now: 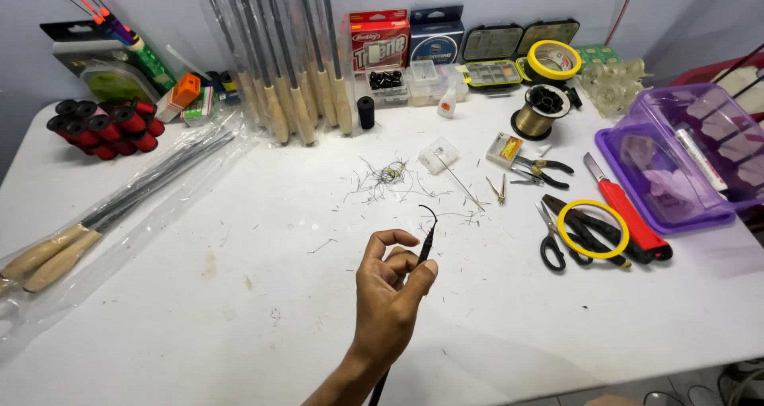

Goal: Wrapping fine thread around a guide on a fishing rod blank to secure it in place.

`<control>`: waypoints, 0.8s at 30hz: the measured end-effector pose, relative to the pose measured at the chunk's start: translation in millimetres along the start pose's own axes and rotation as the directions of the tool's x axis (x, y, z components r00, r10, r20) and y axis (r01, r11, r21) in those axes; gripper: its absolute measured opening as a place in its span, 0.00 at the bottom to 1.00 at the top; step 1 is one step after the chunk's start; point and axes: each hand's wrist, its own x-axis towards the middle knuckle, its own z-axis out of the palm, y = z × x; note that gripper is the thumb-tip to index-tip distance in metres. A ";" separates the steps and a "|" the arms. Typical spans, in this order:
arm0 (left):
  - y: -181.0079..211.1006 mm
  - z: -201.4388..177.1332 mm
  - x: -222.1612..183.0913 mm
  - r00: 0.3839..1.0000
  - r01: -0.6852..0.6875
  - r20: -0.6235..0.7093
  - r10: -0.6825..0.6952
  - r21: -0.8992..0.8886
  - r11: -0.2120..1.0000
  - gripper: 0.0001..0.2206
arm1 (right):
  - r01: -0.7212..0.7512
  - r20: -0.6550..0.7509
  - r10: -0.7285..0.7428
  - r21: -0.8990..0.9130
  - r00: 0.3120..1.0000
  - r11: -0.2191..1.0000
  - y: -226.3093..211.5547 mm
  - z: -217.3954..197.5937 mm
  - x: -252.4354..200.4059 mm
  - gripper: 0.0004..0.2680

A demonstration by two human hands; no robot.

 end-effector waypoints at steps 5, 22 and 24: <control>3.3 -4.0 1.2 0.999 -0.034 -0.004 0.034 -0.002 0.999 0.13 | -0.002 -0.036 0.004 0.063 0.999 0.998 30.2 -8.5 6.4 0.06; -21.0 -9.2 10.4 0.999 0.029 0.025 -0.028 -0.040 0.999 0.13 | -0.400 -0.276 0.544 -0.908 0.793 0.123 276.8 -148.0 93.0 0.15; -25.5 -10.3 9.8 0.999 0.006 0.049 -0.002 -0.081 0.997 0.14 | -0.399 -0.284 0.600 -0.915 0.748 0.065 272.8 -140.7 96.0 0.14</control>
